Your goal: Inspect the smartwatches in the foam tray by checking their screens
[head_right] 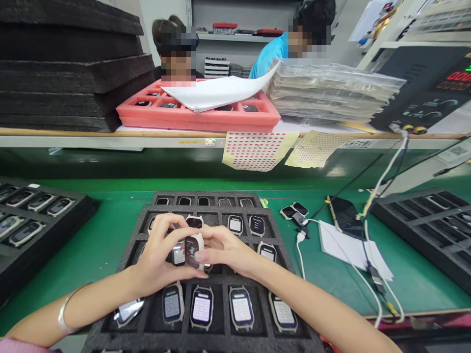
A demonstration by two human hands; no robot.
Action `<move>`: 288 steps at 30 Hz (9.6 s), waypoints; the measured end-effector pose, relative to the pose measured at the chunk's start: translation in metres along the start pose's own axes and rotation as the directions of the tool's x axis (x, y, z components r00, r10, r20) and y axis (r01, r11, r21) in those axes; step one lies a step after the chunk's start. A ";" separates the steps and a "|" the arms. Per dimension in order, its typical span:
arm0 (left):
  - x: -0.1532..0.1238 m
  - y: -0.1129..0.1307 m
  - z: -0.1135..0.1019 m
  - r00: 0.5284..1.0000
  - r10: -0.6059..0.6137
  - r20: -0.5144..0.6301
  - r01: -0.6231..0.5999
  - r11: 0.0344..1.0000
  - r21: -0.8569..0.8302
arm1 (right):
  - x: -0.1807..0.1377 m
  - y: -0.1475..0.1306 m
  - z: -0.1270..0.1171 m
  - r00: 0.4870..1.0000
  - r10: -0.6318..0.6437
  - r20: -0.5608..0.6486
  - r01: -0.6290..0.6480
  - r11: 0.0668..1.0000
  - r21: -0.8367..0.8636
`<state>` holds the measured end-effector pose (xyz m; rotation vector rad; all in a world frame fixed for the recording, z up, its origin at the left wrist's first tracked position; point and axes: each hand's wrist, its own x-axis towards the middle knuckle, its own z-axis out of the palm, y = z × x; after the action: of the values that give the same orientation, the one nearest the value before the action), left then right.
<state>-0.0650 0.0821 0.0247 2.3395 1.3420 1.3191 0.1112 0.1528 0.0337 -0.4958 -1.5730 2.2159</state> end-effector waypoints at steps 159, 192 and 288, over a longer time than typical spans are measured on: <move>0.169 -0.096 0.080 0.891 -0.432 0.140 0.449 0.795 -0.407 | -0.109 -0.003 -0.030 0.950 -0.020 -0.312 -0.101 0.925 -0.365; 0.152 -0.061 0.104 0.891 -0.357 0.281 0.440 0.523 -0.730 | 0.009 -0.051 -0.145 0.633 -0.768 -0.097 0.179 0.267 -0.947; 0.012 0.018 0.035 0.714 -0.204 0.669 0.334 0.940 -0.071 | -0.062 0.024 -0.004 0.842 -0.261 -0.472 -0.127 0.755 -0.644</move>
<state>-0.0248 0.0900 0.0197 2.0584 1.1853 0.4248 0.1646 0.1181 0.0138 -1.1237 -1.9411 1.2081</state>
